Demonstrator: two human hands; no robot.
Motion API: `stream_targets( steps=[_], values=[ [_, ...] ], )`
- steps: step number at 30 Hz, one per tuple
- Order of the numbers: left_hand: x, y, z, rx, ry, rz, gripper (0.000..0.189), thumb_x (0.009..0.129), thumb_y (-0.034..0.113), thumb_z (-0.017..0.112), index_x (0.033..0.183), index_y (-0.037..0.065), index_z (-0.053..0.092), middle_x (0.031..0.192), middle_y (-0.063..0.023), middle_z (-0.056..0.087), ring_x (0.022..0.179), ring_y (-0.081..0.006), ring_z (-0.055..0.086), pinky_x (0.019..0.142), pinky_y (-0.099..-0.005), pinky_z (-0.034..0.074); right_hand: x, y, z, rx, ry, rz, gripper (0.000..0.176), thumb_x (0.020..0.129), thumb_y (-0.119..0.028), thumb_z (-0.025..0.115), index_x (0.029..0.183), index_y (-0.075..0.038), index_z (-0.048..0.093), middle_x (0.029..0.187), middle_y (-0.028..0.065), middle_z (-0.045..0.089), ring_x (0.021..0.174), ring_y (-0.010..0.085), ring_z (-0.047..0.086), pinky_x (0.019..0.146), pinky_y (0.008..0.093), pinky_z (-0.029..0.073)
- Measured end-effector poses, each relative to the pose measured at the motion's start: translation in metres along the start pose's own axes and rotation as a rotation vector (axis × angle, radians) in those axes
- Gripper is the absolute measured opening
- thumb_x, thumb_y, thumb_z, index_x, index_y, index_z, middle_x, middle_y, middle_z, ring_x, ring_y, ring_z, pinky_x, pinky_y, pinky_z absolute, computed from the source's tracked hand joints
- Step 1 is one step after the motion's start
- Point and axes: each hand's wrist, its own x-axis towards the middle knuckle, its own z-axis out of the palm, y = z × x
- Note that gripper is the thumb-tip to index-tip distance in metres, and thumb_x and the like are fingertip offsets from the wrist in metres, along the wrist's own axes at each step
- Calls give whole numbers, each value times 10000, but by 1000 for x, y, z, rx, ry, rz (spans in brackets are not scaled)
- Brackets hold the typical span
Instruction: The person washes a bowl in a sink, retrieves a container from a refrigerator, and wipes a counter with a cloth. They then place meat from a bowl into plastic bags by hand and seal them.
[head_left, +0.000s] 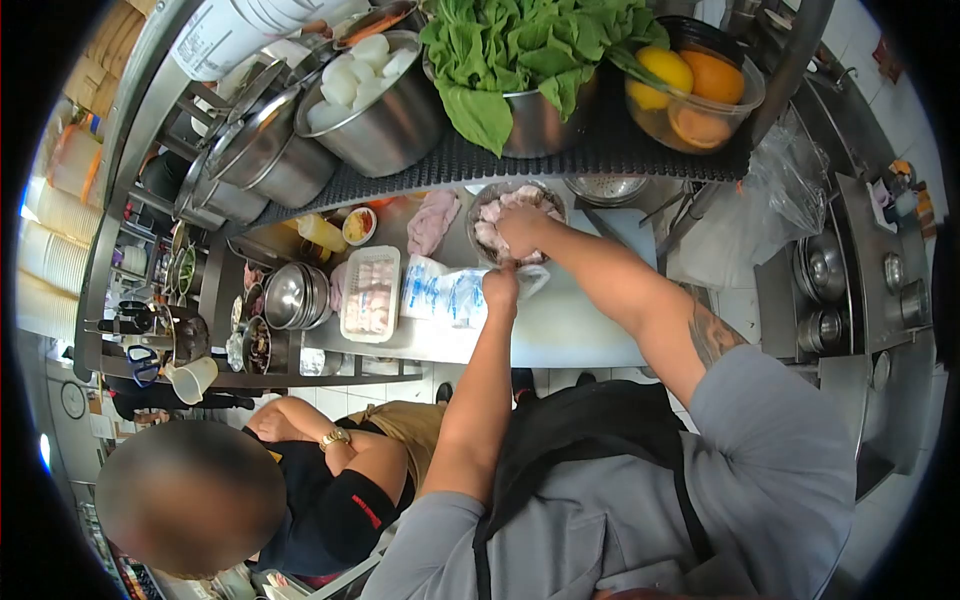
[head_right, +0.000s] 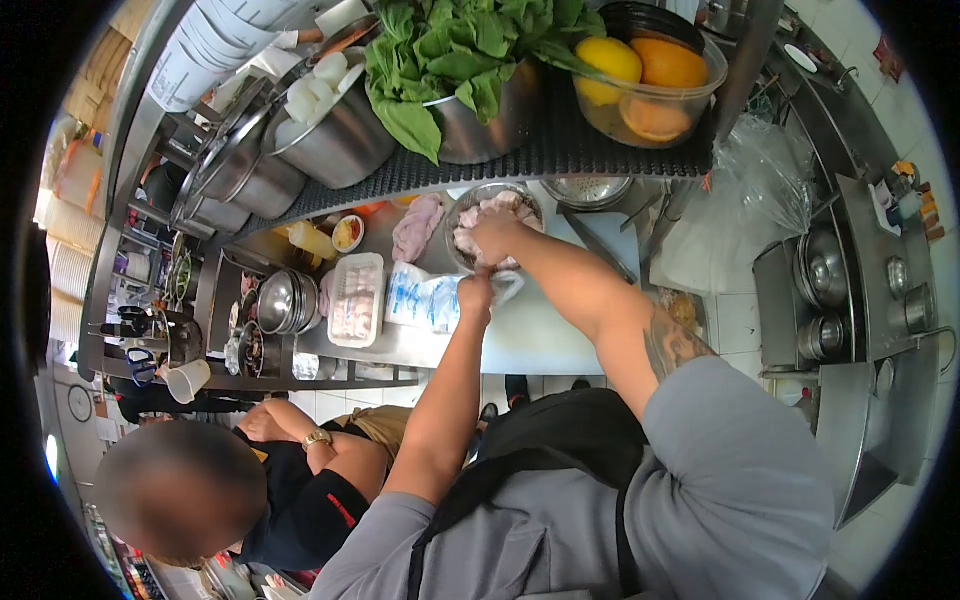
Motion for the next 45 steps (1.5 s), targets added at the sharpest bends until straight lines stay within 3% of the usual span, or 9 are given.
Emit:
stream_targets(
  steps=[8,11,14,17,27,32,38,41,45],
  values=[
    [-57,8,0,71,21,-52,524,923,344,576,973,-169,669,977,-323,690,956,-412,679,844,-440,501,-51,8,12,276,212,-141,467,717,-184,747,1151,-44,646,1130,204,674,1088,348,628,899,473,507],
    [-82,10,-19,192,-155,32,448,923,325,538,962,-88,707,965,-310,691,954,-435,667,852,-445,496,-55,29,47,775,532,-70,500,742,-180,757,1199,-43,609,1101,162,671,1010,295,654,837,410,535],
    [-105,2,-43,335,-306,281,435,899,327,546,963,-68,715,879,-216,707,799,-280,661,722,-382,501,-110,47,53,1621,322,93,456,843,-166,698,1272,-72,579,1143,88,646,993,206,647,821,352,539],
    [-155,36,-44,424,-329,501,291,870,192,562,1007,-5,727,975,-240,695,897,-391,653,834,-444,499,-180,50,69,2079,311,109,383,923,-144,643,1293,-77,569,1166,56,635,1012,178,649,813,313,553],
    [-182,41,73,357,-230,993,304,875,126,673,1072,1,477,912,-238,634,792,-445,627,723,-484,496,-334,3,142,2101,568,444,472,931,-80,655,1369,-25,485,1123,80,634,930,157,659,820,310,589],
    [-200,35,84,387,-396,757,402,893,132,642,1228,-14,475,1006,-268,658,855,-449,660,762,-487,522,-322,-16,150,1623,519,732,386,897,-190,720,1224,-13,618,896,33,657,742,100,622,622,256,536],
    [-200,23,80,497,-461,868,411,886,108,619,1270,0,523,829,-212,669,753,-388,666,709,-466,517,-289,-14,164,1980,493,856,259,915,-201,671,1106,-29,653,867,28,654,685,94,587,565,243,488],
    [-202,22,75,509,-505,850,371,874,94,609,1233,8,566,836,-209,675,750,-383,667,715,-462,519,-276,-19,179,2484,691,677,185,940,-158,628,1096,-59,640,856,-15,620,674,84,559,617,249,491],
    [-211,30,66,459,-569,837,354,864,84,602,1211,18,596,902,-235,679,800,-398,673,747,-474,525,-266,-41,176,2144,730,923,173,956,-84,564,1115,-72,631,895,-6,640,723,85,584,655,250,487]
  ],
)
